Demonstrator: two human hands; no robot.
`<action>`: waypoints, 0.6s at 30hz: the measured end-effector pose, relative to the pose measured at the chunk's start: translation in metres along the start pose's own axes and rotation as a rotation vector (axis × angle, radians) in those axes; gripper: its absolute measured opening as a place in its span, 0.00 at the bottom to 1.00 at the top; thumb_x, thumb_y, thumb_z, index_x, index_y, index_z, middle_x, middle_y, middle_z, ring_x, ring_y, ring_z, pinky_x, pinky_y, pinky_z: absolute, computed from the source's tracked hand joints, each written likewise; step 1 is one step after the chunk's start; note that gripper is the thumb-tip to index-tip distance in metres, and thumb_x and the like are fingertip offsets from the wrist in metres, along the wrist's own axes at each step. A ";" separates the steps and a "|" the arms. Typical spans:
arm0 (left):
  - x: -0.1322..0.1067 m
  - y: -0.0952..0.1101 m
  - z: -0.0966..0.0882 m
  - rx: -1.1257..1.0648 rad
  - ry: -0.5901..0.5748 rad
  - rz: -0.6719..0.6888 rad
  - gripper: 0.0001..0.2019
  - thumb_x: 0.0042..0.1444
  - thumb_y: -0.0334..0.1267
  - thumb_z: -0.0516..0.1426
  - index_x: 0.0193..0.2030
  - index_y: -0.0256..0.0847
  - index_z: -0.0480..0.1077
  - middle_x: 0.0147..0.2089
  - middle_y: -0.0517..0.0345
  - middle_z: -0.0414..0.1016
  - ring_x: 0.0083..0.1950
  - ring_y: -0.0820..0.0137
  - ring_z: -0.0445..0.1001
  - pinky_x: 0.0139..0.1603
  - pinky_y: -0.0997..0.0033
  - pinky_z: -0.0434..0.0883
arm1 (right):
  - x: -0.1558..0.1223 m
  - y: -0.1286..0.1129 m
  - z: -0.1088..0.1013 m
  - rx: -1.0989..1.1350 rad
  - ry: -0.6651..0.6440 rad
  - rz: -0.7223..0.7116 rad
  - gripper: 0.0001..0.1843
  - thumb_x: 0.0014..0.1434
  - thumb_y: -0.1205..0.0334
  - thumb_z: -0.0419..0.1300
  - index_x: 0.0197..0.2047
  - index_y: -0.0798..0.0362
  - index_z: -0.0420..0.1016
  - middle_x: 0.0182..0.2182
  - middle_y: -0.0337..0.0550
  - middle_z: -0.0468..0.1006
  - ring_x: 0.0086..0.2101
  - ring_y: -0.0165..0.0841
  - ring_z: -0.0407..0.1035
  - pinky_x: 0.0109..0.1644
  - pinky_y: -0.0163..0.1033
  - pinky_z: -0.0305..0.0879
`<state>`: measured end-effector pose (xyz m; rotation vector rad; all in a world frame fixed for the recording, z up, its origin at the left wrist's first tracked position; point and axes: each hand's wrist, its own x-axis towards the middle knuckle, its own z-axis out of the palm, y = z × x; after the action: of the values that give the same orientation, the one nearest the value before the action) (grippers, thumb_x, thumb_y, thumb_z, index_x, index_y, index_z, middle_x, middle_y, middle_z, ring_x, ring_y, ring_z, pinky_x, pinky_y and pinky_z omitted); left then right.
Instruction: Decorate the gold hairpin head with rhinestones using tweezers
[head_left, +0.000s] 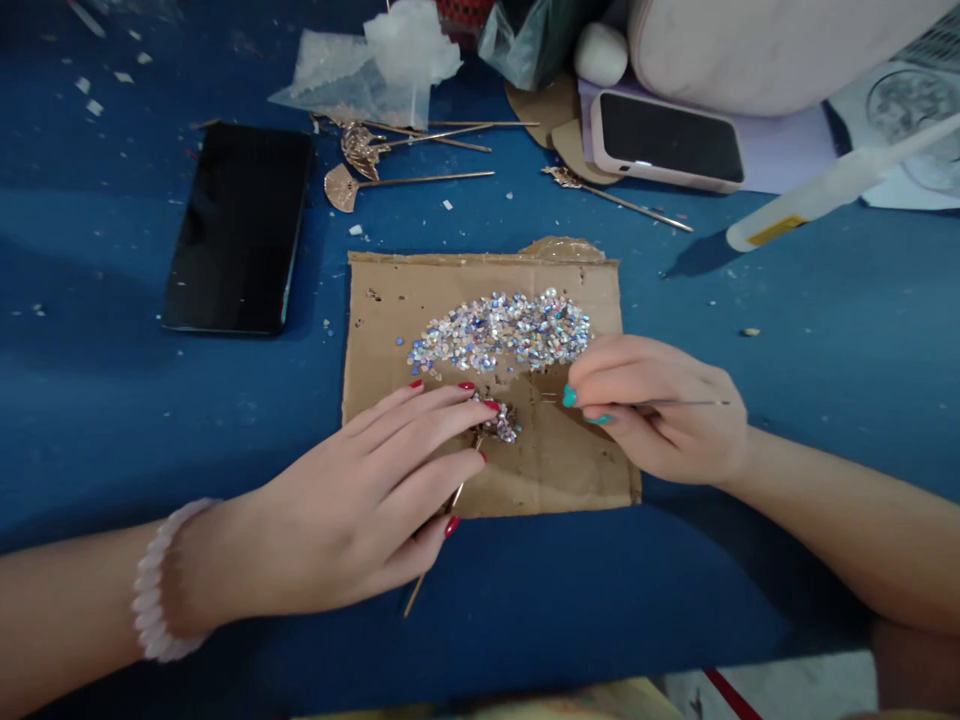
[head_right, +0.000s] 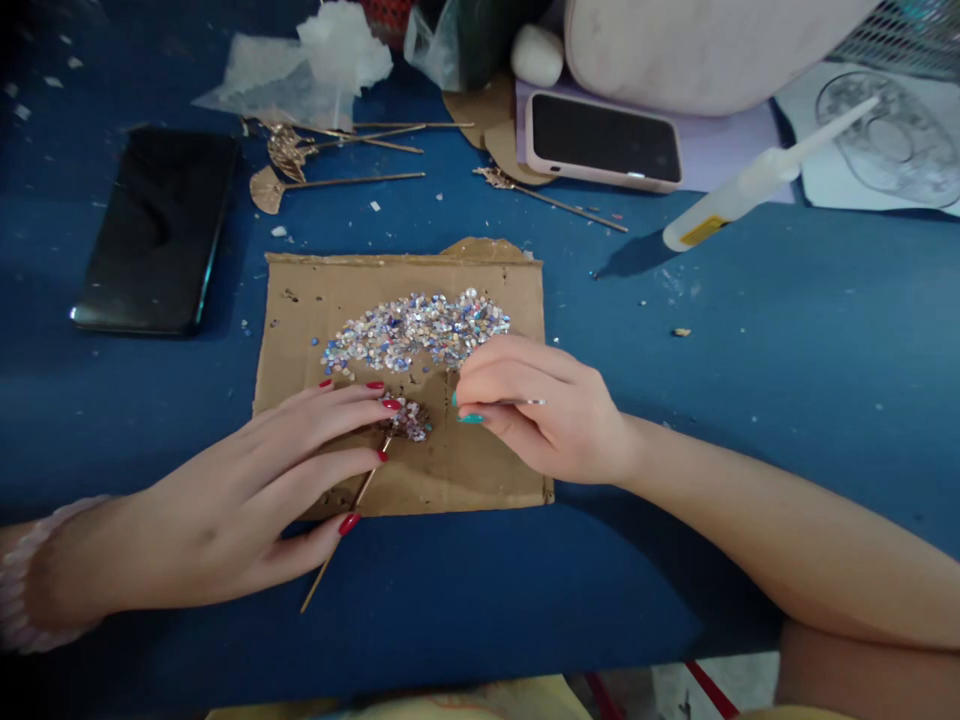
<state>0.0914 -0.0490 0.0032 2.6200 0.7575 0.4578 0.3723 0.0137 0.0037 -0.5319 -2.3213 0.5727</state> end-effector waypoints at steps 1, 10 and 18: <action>0.000 0.000 0.000 -0.002 0.001 -0.001 0.14 0.65 0.29 0.53 0.57 0.33 0.65 0.68 0.40 0.62 0.73 0.56 0.55 0.75 0.49 0.57 | 0.000 0.000 0.000 -0.004 0.000 0.001 0.04 0.67 0.69 0.55 0.41 0.54 0.71 0.33 0.44 0.78 0.36 0.29 0.75 0.42 0.37 0.76; 0.001 0.000 0.000 0.004 0.004 0.000 0.13 0.65 0.29 0.53 0.56 0.33 0.66 0.66 0.39 0.64 0.73 0.54 0.57 0.73 0.47 0.60 | 0.001 0.000 0.000 -0.015 0.005 0.003 0.04 0.67 0.69 0.55 0.41 0.53 0.71 0.32 0.43 0.78 0.35 0.30 0.75 0.41 0.38 0.77; 0.000 0.000 -0.001 0.004 0.010 0.009 0.12 0.64 0.28 0.53 0.54 0.33 0.67 0.67 0.39 0.63 0.73 0.56 0.57 0.75 0.51 0.58 | 0.000 0.000 0.001 -0.014 0.003 0.017 0.04 0.68 0.68 0.55 0.41 0.53 0.71 0.33 0.44 0.78 0.35 0.30 0.76 0.41 0.38 0.76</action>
<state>0.0911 -0.0482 0.0039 2.6274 0.7508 0.4733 0.3716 0.0137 0.0035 -0.5590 -2.3212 0.5638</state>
